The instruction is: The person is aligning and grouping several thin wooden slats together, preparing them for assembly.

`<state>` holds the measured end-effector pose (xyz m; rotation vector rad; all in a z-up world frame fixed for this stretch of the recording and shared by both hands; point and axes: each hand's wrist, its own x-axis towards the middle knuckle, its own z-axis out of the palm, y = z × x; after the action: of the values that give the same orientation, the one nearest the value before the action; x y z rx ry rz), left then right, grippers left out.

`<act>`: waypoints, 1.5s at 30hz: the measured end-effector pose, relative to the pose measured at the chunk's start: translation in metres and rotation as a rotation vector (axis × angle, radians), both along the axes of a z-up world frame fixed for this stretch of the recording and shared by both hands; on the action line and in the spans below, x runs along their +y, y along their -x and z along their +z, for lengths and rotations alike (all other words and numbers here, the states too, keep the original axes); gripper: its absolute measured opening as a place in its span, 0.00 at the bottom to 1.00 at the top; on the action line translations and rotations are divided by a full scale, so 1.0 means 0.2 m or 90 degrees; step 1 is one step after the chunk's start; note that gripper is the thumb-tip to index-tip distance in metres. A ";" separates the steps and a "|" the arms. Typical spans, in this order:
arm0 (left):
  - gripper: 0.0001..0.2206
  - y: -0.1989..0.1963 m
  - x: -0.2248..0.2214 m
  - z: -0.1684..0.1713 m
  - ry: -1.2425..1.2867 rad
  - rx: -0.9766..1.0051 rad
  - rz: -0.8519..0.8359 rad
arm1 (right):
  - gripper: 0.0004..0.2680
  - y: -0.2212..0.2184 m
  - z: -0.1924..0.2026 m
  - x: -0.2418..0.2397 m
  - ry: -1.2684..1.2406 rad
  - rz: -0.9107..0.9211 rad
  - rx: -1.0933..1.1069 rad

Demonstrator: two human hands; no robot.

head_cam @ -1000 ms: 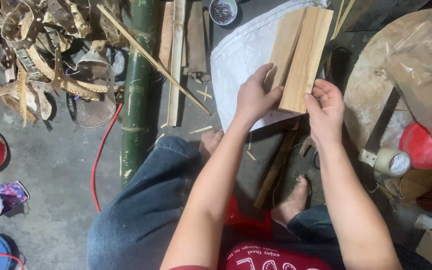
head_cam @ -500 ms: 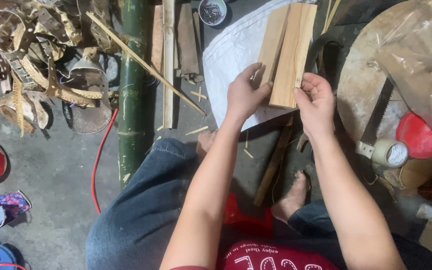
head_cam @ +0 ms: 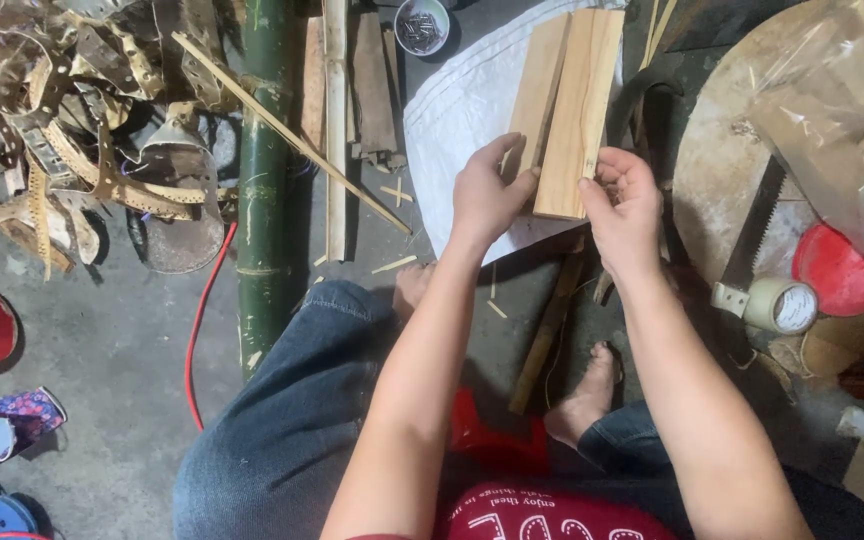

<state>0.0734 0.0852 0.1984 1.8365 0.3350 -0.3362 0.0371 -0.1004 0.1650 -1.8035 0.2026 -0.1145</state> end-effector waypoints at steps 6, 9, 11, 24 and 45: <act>0.23 0.01 -0.01 -0.06 -0.014 -0.016 -0.016 | 0.15 0.01 0.01 0.00 0.001 0.013 -0.005; 0.20 0.02 -0.03 -0.03 -0.031 -0.026 -0.018 | 0.15 0.00 0.01 -0.01 -0.012 0.021 0.002; 0.24 0.04 -0.02 -0.02 0.010 -0.033 -0.016 | 0.15 -0.02 0.03 -0.01 -0.019 0.041 0.003; 0.34 0.07 0.01 -0.04 0.144 0.005 -0.005 | 0.11 0.07 -0.02 -0.21 -0.008 0.080 -0.041; 0.05 0.63 -0.47 -0.74 -0.159 -0.253 0.114 | 0.09 0.25 -0.40 -0.32 0.040 -0.003 0.214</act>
<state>-0.0525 -0.0090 0.0512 2.0475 0.2694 0.2033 -0.0136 -0.1651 0.0843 -1.8770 0.4455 0.1827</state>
